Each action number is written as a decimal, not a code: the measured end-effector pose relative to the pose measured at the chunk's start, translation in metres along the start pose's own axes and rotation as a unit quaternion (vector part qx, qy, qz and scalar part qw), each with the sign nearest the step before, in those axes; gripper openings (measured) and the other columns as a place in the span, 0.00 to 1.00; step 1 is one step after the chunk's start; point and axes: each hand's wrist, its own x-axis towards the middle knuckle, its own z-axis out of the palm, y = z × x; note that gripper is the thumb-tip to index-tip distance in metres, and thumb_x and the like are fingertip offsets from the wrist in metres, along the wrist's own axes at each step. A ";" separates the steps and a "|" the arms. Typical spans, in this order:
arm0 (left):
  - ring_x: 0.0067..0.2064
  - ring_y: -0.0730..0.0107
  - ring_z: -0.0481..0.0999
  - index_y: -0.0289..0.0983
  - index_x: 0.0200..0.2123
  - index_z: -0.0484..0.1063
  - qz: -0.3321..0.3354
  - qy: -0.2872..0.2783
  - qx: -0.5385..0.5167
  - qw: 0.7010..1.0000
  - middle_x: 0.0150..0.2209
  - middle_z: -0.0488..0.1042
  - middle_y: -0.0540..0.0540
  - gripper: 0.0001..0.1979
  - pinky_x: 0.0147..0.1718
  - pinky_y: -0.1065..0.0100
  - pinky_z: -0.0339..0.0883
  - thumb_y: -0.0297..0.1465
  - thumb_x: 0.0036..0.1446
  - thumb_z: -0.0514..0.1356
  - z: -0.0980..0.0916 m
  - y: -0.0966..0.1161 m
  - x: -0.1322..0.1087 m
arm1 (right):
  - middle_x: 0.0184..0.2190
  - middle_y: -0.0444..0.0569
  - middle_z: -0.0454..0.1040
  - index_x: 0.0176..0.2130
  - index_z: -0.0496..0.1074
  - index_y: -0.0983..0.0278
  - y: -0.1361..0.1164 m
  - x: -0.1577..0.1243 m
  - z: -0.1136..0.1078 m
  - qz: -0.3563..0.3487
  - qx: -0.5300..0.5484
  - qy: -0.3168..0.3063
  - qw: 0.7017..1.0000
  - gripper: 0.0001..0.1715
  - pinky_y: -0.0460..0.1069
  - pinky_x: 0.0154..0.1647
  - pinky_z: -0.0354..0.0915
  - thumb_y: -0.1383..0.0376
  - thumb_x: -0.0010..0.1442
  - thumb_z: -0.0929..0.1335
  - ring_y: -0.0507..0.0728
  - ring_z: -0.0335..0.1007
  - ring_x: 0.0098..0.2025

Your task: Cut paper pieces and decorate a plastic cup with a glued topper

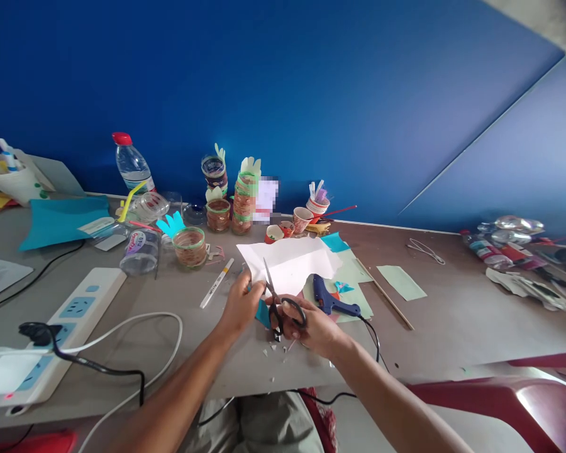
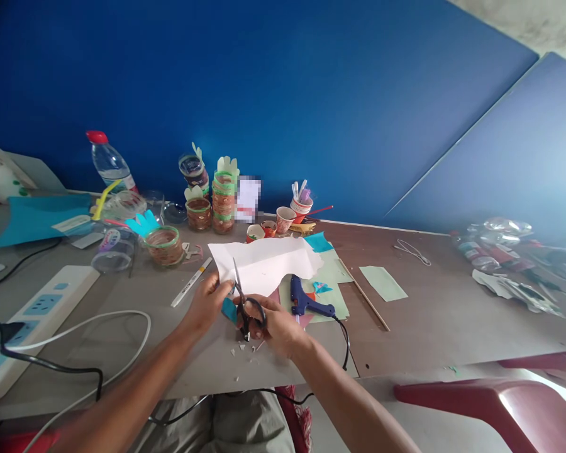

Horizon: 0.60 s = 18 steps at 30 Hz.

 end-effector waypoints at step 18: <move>0.26 0.72 0.69 0.39 0.26 0.66 -0.011 0.023 -0.049 0.998 0.23 0.68 0.53 0.05 0.26 0.71 0.61 0.33 0.48 0.59 -0.001 0.005 0.004 | 0.26 0.44 0.70 0.48 0.73 0.66 -0.017 0.001 0.005 -0.043 -0.152 0.011 0.987 0.32 0.44 0.22 0.49 0.46 0.53 0.71 0.47 0.54 0.22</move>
